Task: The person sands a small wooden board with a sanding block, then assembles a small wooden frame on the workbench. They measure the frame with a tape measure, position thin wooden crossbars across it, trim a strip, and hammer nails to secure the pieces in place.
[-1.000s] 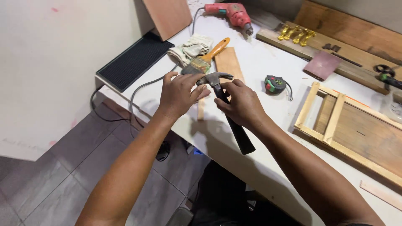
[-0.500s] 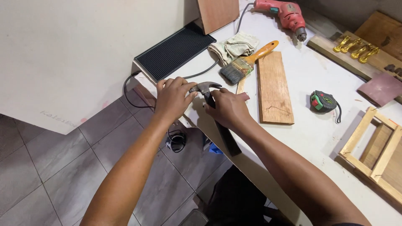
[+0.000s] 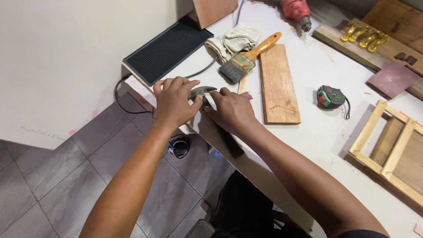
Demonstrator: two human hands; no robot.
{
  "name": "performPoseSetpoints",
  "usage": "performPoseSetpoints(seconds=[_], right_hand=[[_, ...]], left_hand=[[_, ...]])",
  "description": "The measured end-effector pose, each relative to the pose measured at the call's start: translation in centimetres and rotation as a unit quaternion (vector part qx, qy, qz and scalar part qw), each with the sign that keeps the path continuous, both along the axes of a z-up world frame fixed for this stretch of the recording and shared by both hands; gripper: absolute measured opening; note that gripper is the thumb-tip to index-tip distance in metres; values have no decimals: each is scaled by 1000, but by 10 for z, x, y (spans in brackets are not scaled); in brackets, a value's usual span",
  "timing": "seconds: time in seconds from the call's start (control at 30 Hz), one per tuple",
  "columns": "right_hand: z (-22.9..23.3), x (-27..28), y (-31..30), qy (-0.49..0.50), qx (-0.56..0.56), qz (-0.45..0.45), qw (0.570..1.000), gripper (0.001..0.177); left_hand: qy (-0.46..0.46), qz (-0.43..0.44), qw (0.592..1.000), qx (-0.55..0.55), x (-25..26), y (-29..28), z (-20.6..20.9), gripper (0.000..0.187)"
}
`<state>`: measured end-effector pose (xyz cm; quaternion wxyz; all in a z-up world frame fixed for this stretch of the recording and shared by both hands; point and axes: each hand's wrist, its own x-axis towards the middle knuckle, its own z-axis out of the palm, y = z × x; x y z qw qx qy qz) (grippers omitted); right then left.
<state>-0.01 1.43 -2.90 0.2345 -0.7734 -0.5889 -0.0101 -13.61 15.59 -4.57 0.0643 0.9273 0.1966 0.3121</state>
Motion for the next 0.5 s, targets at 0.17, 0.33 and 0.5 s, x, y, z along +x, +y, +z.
performPoseSetpoints(seconds=[0.17, 0.33, 0.5], right_hand=[[18, 33, -56, -28, 21, -44, 998, 31], [35, 71, -135, -35, 4, -128, 991, 38], [33, 104, -225, -56, 34, -196, 978, 37]], left_hand=[[-34, -88, 995, -8, 57, -45, 11, 27], [-32, -204, 978, 16, 122, -104, 17, 24], [-45, -317, 947, 12, 182, -180, 27, 23]])
